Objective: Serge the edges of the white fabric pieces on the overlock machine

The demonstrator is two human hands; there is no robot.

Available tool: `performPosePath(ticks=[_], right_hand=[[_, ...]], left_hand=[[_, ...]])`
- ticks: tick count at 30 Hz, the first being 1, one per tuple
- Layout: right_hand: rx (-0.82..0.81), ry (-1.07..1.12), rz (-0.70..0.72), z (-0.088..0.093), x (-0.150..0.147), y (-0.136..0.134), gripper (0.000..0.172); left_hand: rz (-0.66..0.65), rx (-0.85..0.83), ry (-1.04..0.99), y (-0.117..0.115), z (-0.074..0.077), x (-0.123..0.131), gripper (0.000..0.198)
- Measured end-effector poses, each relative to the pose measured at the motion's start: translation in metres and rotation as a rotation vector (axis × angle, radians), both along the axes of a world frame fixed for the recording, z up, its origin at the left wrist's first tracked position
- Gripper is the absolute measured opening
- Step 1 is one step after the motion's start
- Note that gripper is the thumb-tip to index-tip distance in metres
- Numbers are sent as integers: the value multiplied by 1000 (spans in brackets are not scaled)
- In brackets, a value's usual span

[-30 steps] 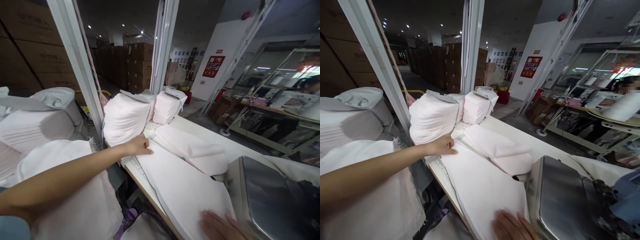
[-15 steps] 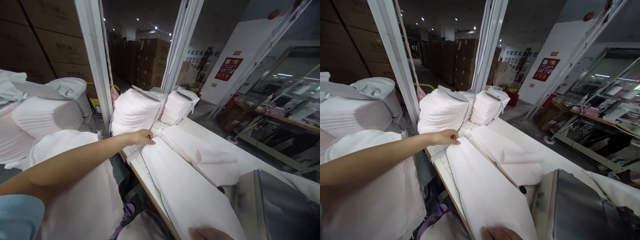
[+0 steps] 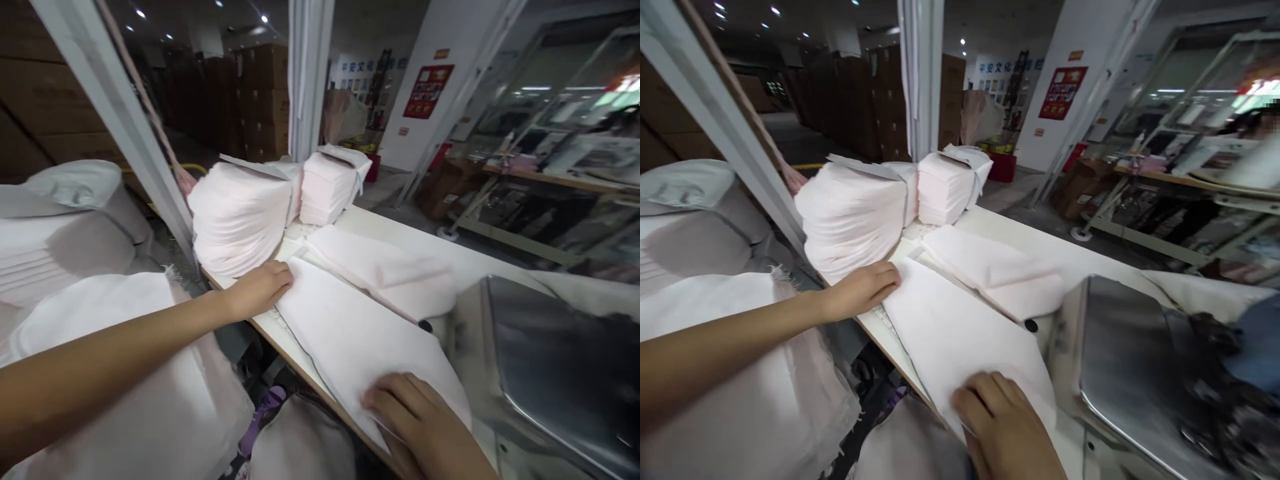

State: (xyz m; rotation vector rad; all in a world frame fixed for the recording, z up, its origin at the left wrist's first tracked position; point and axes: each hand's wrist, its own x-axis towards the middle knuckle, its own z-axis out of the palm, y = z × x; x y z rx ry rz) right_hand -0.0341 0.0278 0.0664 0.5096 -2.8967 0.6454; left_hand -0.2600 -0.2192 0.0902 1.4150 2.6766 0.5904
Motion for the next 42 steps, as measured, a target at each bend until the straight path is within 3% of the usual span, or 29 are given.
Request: performPosePath(ticks=[4,8,11,15,18,20,22,24,26,27,29,31,33,38,42], right_hand=[[-582,-260,-225,14,1,-3,11],[-1406,-334,-627,11,4,1,26],[-1690,-339,-678,8,1,-4,31],[-1761,-290,-654,14,9,-12,30],[-1803,-296,-559,22,39,-7,34],[-1758,-328,-378,26,64,1,31],[-1655,-332,-175,29,85,9,29],[-1577,-329,-79,32,94,13,39],[-1585,-323,-128,34,94,12,61],[-1585,-301,-191,35,92,10,63],[-1569,-215,-348,33,89,8,44],[-1559,-142,-505,27,91,10,25],[-1582,-107,-618,20,98,16,25],[-1517,-46,-694,11,118,27,28],[-1466,9,-791,16,123,29,25]], left_hand=[[-76,0,20,-11,-2,7,37],[-70,-16,23,-15,-2,6,43],[6,30,-74,-7,-1,-4,40],[121,156,-163,11,13,-19,36],[193,329,-189,29,42,-9,38],[207,518,-316,46,66,16,34],[175,594,-589,68,86,50,28],[27,342,-815,96,96,89,29],[-216,92,-801,125,94,123,28],[-326,20,-749,138,90,136,27],[-423,-16,-631,158,78,156,25],[-375,-10,-582,166,67,167,28],[-276,8,-621,166,59,171,31],[-108,221,-974,158,49,184,25],[-105,272,-1072,161,47,193,24]])
